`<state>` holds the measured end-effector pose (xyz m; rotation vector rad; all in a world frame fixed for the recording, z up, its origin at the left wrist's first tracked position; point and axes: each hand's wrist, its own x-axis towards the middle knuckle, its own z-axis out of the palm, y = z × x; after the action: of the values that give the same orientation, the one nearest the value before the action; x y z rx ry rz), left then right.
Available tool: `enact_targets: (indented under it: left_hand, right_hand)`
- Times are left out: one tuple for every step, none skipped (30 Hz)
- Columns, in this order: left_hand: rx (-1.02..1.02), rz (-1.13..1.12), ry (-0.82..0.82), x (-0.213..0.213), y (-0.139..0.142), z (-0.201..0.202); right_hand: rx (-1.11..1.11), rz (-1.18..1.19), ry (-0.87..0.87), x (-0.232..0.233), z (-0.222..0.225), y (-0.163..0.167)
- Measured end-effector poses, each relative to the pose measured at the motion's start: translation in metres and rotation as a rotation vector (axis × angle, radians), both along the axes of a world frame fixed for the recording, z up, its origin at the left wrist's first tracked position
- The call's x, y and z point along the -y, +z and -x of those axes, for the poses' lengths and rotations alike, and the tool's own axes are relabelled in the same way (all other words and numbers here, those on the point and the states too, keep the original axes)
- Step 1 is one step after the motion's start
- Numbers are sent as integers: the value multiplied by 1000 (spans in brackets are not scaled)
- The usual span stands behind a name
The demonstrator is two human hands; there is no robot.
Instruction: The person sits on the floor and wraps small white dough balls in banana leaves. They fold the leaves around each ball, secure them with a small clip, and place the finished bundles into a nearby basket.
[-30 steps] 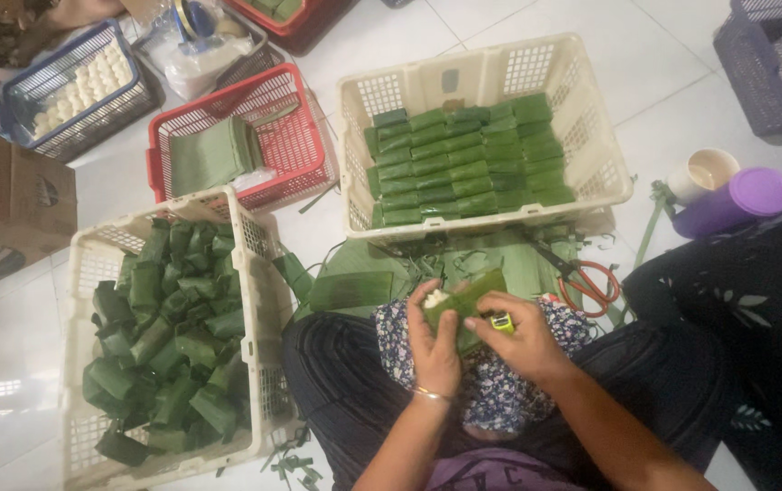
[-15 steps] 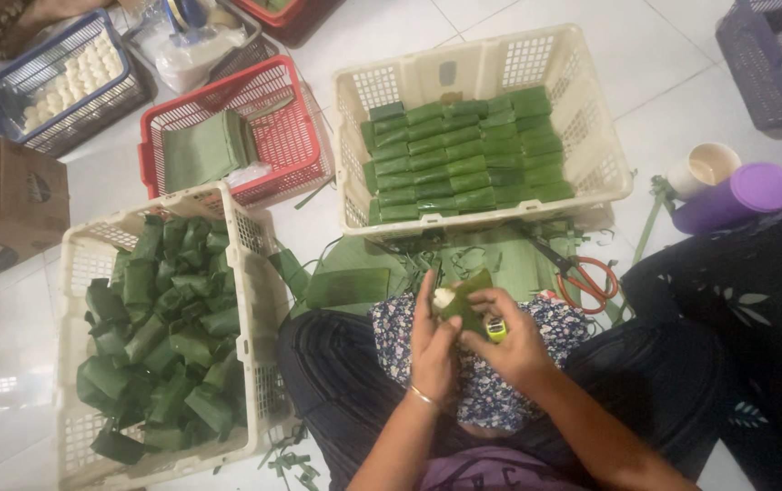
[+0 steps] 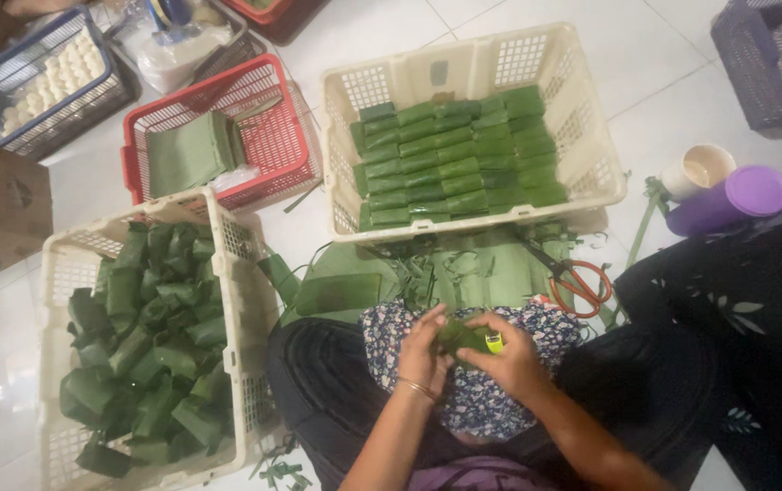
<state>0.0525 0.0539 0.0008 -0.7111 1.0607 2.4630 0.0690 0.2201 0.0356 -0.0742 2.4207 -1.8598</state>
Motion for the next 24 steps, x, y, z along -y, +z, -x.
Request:
enact_targets:
  left_hand:
    - [35,5,-38,-1,-7,1]
    - [80,-14,-70,-3,-16,4]
    - [126,-32,-101,-4,-26,10]
    - [173,-49,-132,-6,-36,12]
    - [74,113,-147,-8,-48,20]
    - [-27,274,-160,-11,-61,35]
    - [-129,434,-170,-13,-73,46]
    - [-200,727,-267,-15,-83,57]
    - [-272,1021,-360,-18,-92,70]
    - [-329,1261,-377,-20,-98,79]
    - [-387,1501,-393,-23,-101,87]
    - [-449,1741,-408,-26,-98,94]
    - [-314,1729,-501,-27,-96,98]
    - [-178,1711,-593,-28,-95,102]
    - [-40,1686,-682,-29,-92,104]
    - [-39,1649,-681,-30,-88,104]
    - [-40,1613,-680,-30,-84,104]
    - [-43,1580,-679,-30,-82,104]
    - [-83,1595,-647,-30,-81,104]
    - [-117,1610,-616,-29,-81,102]
    - [-149,1624,-586,-26,-84,100]
    - [-201,1603,-504,-23,-88,99]
    - [-257,1578,-416,-19,-92,99]
    - [-316,1550,-328,-15,-95,99]
  right_hand:
    - [117,99,-16,-2,1,-11]
    - [234,197,-33,-7,5,-21]
    - [350,296,-49,-13,6,-31]
    - [396,289,-79,-21,9,-40]
    - [442,284,-109,-29,15,-49]
    - [487,277,-138,-39,20,-58]
    - [515,288,-217,-47,24,-66]
    - [541,299,-296,-55,31,-75]
    - [565,310,-373,-61,36,-82]
    - [530,333,-391,-68,39,-89]
    - [494,356,-409,-74,40,-95]
    - [457,379,-429,-77,41,-101]
    - [458,384,-455,-80,41,-107]
    - [458,388,-482,-82,41,-111]
    - [460,391,-508,-85,40,-115]
    - [467,385,-511,-86,39,-118]
    - [472,380,-515,-87,39,-121]
    - [476,377,-520,-87,40,-124]
    - [452,378,-508,-87,40,-126]
    - [433,379,-494,-86,41,-127]
    - [415,381,-480,-84,41,-129]
    - [430,396,-494,-83,41,-129]
    - [439,410,-506,-82,41,-129]
    - [444,423,-520,-81,42,-127]
